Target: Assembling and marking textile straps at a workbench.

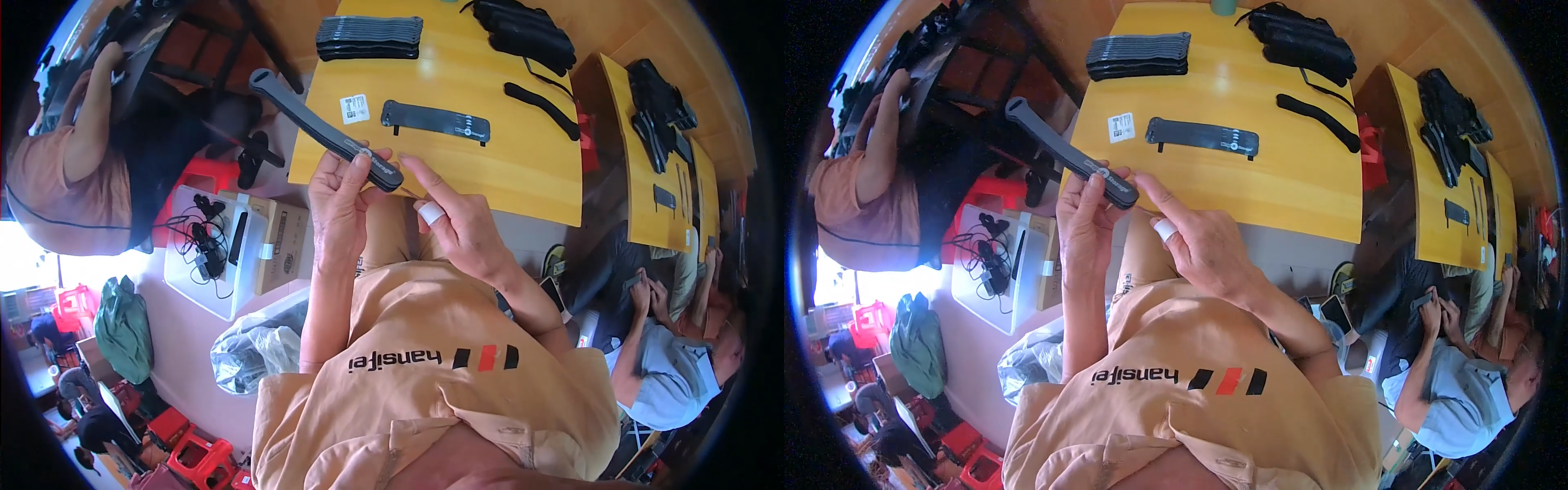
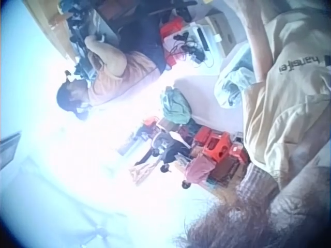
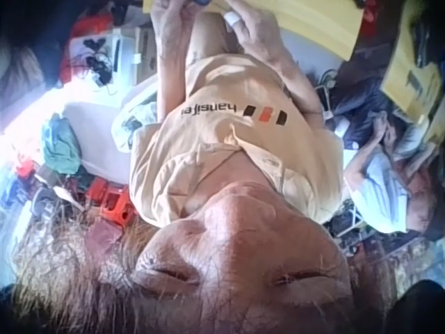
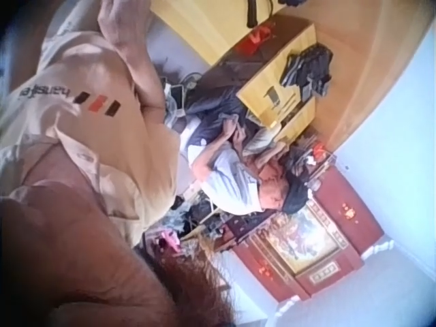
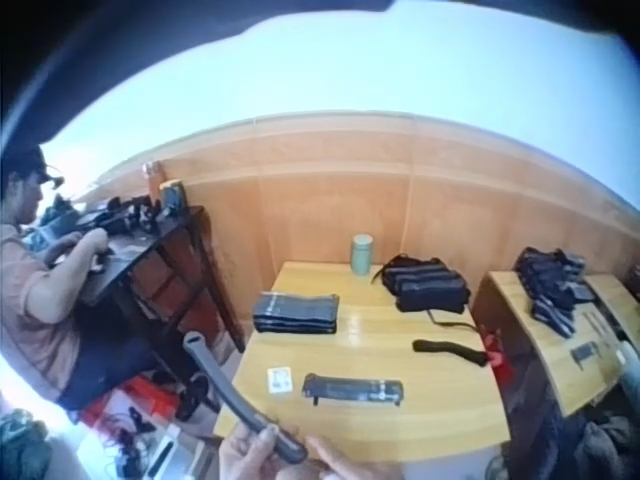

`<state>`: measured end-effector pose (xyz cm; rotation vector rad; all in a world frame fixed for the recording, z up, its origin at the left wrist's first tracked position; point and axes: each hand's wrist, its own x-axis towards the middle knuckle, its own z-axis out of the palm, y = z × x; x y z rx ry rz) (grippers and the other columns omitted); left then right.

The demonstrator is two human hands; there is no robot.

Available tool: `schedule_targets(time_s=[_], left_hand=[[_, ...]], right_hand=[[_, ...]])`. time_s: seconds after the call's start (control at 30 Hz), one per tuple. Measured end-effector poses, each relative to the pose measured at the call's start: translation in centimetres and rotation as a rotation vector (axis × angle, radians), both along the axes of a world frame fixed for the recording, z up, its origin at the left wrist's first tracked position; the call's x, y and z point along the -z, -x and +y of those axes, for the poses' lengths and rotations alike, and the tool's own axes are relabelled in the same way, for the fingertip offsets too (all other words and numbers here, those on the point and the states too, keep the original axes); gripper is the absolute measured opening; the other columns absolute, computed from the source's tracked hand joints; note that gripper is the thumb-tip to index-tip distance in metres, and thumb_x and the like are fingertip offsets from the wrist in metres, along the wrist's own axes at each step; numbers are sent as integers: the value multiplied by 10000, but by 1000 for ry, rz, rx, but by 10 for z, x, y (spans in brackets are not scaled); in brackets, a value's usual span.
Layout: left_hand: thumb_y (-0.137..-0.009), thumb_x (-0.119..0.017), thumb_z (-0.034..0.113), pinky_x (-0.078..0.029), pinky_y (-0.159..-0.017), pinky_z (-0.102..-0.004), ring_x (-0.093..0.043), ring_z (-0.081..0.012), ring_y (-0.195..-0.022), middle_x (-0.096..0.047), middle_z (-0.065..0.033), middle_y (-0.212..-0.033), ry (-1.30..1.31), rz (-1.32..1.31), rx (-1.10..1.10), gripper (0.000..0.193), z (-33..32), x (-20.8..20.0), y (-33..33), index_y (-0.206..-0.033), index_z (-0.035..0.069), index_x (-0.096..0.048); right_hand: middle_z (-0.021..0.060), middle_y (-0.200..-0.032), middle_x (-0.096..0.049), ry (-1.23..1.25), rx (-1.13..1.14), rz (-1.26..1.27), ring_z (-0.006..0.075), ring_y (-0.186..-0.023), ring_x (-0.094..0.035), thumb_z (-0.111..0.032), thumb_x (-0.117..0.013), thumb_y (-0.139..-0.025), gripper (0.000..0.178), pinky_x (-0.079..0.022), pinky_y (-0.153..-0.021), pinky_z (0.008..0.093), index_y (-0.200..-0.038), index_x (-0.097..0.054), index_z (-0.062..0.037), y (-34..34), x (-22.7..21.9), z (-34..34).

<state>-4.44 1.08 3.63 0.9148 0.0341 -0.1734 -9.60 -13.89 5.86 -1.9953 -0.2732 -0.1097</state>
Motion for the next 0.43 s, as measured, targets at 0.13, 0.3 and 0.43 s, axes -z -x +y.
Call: schedule_targets(time_s=[0.13,0.3,0.43], left_hand=[[-842,-559,85,-546,-606,-226,-635,-152,-771,-626,-156,-918,-20,-38,0,235,-1,-2,1,-1045,-11,-490],[-831,-577,88,-540,-605,-218,-632,-149,-777,-629,-140,-921,-77,-61,-28,251,-4,-1,3,-1043,-9,-487],[-827,-589,108,-535,-611,-226,-629,-153,-793,-627,-139,-933,-134,-96,-50,280,-6,-1,5,-1060,-1,-479]], right_hand=[[111,-785,-586,-9,-8,-17,151,-555,-536,57,-437,-816,515,-454,-563,257,-1299,-397,-118,0,5,-2],[101,-821,-592,-71,-23,9,147,-547,-521,65,-442,-816,531,-454,-550,255,-1305,-393,-135,0,2,0],[98,-857,-590,-38,-38,40,142,-546,-513,72,-442,-816,536,-454,-549,255,-1308,-388,-134,2,2,-1]])
